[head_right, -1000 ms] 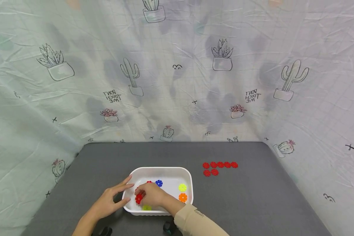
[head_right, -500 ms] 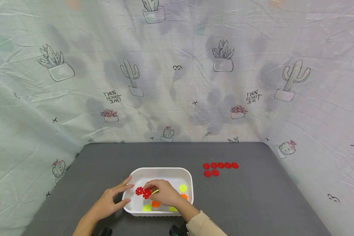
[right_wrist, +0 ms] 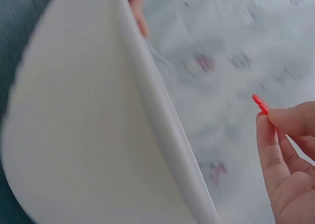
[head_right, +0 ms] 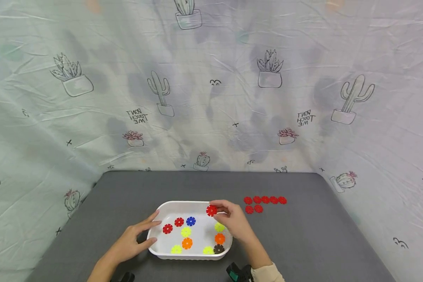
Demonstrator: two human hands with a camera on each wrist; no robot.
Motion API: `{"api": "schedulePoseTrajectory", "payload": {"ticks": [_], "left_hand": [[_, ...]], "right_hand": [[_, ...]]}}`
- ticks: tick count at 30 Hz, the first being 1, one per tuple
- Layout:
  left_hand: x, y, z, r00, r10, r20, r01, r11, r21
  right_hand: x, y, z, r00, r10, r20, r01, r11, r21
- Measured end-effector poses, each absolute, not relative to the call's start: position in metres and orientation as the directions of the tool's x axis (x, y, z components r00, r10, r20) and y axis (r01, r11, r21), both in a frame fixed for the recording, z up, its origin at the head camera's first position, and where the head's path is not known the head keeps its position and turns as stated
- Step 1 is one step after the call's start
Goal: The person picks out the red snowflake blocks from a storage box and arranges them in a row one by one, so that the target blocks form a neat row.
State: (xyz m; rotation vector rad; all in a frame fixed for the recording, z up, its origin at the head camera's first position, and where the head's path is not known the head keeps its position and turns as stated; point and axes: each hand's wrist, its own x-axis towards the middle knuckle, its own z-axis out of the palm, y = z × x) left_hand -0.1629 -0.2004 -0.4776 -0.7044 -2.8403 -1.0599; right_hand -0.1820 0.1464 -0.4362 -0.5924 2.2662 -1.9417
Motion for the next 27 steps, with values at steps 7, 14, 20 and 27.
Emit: {"api": "schedulePoseTrajectory", "payload": {"ticks": [7, 14, 20, 27], "left_hand": [[-0.162, -0.201, -0.481, -0.887, 0.417, 0.198, 0.445, 0.655, 0.61], [-0.161, -0.203, -0.483, -0.867, 0.43, 0.251, 0.486, 0.617, 0.619], [-0.161, -0.204, -0.48, -0.875, 0.427, 0.229, 0.468, 0.624, 0.626], [-0.159, -0.204, -0.48, -0.88, 0.422, 0.219, 0.458, 0.631, 0.626]], "right_hand": [[-0.187, 0.192, -0.445, -0.949, -0.16, 0.271, -0.292, 0.129, -0.948], [-0.193, 0.221, -0.452, -0.981, 0.0, 0.196, -0.194, 0.129, -0.972], [-0.199, 0.245, -0.47, -0.983, 0.081, 0.163, -0.157, 0.072, -0.985], [-0.199, 0.263, -0.49, -0.978, 0.165, 0.128, -0.151, -0.135, -0.979]]}}
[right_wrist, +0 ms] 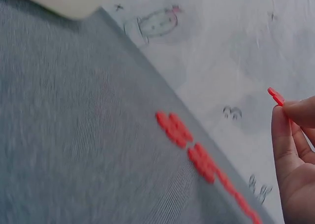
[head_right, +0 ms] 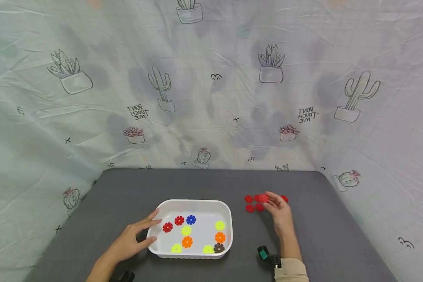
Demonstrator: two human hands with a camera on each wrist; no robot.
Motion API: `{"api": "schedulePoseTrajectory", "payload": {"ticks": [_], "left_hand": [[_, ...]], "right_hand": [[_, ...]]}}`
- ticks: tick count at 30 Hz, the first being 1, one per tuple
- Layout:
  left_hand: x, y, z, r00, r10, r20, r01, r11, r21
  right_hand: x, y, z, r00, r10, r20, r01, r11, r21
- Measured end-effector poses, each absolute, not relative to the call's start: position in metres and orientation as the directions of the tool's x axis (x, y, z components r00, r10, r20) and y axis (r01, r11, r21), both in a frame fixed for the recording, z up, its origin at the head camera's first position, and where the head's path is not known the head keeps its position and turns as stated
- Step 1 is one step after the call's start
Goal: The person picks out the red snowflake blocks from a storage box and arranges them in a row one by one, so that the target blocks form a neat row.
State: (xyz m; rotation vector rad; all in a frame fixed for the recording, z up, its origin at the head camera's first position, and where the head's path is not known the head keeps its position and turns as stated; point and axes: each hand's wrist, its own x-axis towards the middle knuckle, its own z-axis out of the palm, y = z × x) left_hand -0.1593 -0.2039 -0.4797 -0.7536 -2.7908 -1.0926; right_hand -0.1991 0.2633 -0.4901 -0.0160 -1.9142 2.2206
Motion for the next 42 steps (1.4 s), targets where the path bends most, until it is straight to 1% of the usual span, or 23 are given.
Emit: {"api": "schedulePoseTrajectory", "payload": {"ticks": [3, 7, 11, 14, 22, 25, 31, 42], "left_hand": [[-0.159, -0.204, -0.479, -0.88, 0.421, 0.219, 0.459, 0.634, 0.623], [-0.159, -0.205, -0.479, -0.881, 0.42, 0.216, 0.455, 0.633, 0.626], [-0.159, -0.205, -0.479, -0.884, 0.419, 0.207, 0.448, 0.633, 0.632], [-0.159, -0.205, -0.479, -0.886, 0.418, 0.2, 0.442, 0.634, 0.635], [-0.16, -0.203, -0.477, -0.891, 0.419, 0.177, 0.428, 0.642, 0.636], [-0.16, -0.203, -0.477, -0.886, 0.426, 0.183, 0.438, 0.64, 0.631], [-0.159, -0.203, -0.477, -0.884, 0.428, 0.186, 0.441, 0.634, 0.635], [-0.159, -0.202, -0.475, -0.886, 0.426, 0.183, 0.439, 0.645, 0.625]], "right_hand": [[-0.2, 0.268, -0.497, -0.974, 0.215, 0.074, -0.106, -0.141, -0.984], [-0.202, 0.27, -0.505, -0.96, 0.278, 0.015, -0.04, -0.084, -0.996], [-0.203, 0.272, -0.511, -0.944, 0.329, 0.001, 0.029, 0.086, -0.996], [-0.204, 0.272, -0.515, -0.938, 0.345, 0.009, 0.075, 0.228, -0.971], [-0.206, 0.271, -0.518, -0.927, 0.368, 0.072, 0.107, 0.442, -0.89], [-0.204, 0.27, -0.516, -0.93, 0.359, 0.079, 0.119, 0.499, -0.859], [-0.199, 0.269, -0.514, -0.937, 0.343, 0.066, 0.131, 0.522, -0.843], [-0.199, 0.269, -0.515, -0.92, 0.389, 0.042, 0.159, 0.469, -0.869]]}}
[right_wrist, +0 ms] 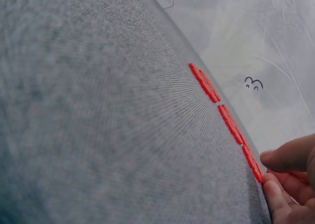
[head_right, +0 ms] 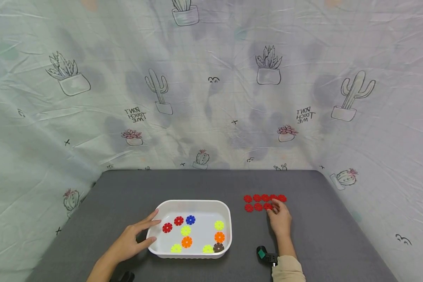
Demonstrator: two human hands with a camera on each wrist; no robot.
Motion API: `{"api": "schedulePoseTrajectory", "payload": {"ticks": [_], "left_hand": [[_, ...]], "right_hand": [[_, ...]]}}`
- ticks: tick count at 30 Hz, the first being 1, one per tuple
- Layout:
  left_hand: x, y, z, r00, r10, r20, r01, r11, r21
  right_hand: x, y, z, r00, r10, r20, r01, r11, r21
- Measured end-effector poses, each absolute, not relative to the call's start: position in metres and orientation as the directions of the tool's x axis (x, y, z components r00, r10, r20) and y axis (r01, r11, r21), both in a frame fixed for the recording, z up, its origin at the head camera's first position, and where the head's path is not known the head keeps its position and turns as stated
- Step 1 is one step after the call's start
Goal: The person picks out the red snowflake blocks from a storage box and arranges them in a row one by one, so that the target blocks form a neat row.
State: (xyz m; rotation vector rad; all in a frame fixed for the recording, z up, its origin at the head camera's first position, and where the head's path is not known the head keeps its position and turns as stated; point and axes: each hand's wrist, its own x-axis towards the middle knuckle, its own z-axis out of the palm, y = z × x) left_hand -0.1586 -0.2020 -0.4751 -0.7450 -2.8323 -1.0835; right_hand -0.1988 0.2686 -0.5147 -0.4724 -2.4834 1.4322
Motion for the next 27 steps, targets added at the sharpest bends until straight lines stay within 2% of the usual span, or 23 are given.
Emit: {"api": "schedulePoseTrajectory", "payload": {"ticks": [13, 21, 27], "left_hand": [[-0.158, -0.203, -0.476, -0.888, 0.422, 0.185, 0.438, 0.646, 0.625], [-0.159, -0.203, -0.477, -0.882, 0.424, 0.205, 0.45, 0.631, 0.631], [-0.159, -0.203, -0.479, -0.881, 0.427, 0.203, 0.451, 0.628, 0.634]], "right_hand": [[-0.198, 0.262, -0.502, -0.933, 0.349, 0.084, 0.069, 0.404, -0.912], [-0.197, 0.243, -0.486, -0.955, 0.215, 0.206, -0.117, 0.366, -0.923], [-0.195, 0.219, -0.472, -0.96, 0.149, 0.238, -0.186, 0.295, -0.937]]}}
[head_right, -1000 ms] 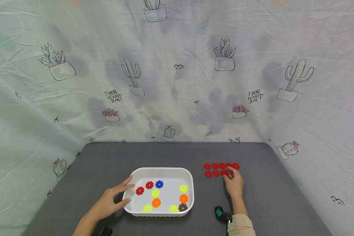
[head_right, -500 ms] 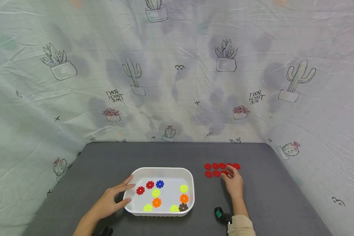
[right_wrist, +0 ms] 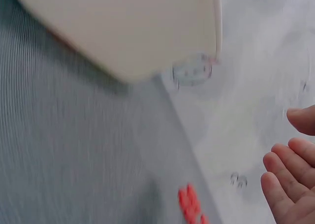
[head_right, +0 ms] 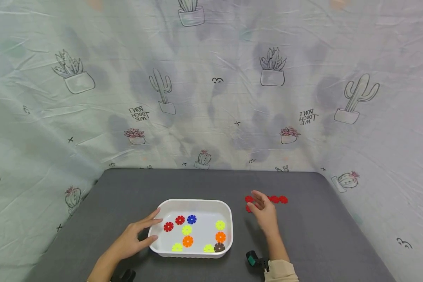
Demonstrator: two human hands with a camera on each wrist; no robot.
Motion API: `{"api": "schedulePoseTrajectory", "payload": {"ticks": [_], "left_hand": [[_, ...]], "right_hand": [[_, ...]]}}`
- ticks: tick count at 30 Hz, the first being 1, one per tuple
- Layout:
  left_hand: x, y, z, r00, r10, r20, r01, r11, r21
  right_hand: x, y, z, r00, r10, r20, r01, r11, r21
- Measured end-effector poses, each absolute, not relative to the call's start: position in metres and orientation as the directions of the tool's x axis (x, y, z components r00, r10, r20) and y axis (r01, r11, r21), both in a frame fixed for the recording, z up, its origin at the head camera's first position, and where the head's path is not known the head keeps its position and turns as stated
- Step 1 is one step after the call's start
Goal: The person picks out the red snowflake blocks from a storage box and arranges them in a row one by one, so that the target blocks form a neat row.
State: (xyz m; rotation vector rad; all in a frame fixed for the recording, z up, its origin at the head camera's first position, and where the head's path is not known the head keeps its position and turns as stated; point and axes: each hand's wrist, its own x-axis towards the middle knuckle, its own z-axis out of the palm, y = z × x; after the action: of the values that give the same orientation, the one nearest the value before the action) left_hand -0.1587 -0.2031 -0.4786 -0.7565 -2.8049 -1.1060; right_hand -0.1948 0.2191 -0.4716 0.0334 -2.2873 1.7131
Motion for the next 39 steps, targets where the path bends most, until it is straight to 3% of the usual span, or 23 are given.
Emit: {"api": "schedulePoseTrajectory", "payload": {"ticks": [11, 19, 33, 39], "left_hand": [[-0.158, -0.204, -0.478, -0.873, 0.44, 0.209, 0.463, 0.619, 0.634], [-0.159, -0.205, -0.477, -0.868, 0.443, 0.224, 0.477, 0.619, 0.624], [-0.159, -0.205, -0.482, -0.84, 0.465, 0.28, 0.531, 0.594, 0.604], [-0.16, -0.206, -0.481, -0.838, 0.471, 0.276, 0.53, 0.581, 0.618]], "right_hand": [[-0.184, 0.169, -0.447, -0.957, 0.009, 0.291, -0.283, 0.206, -0.937], [-0.18, 0.116, -0.44, -0.965, -0.117, 0.234, -0.248, 0.129, -0.96], [-0.193, 0.033, -0.44, -0.945, -0.285, 0.162, -0.207, 0.135, -0.969], [-0.201, 0.019, -0.445, -0.951, -0.285, 0.121, -0.181, 0.194, -0.964]]}}
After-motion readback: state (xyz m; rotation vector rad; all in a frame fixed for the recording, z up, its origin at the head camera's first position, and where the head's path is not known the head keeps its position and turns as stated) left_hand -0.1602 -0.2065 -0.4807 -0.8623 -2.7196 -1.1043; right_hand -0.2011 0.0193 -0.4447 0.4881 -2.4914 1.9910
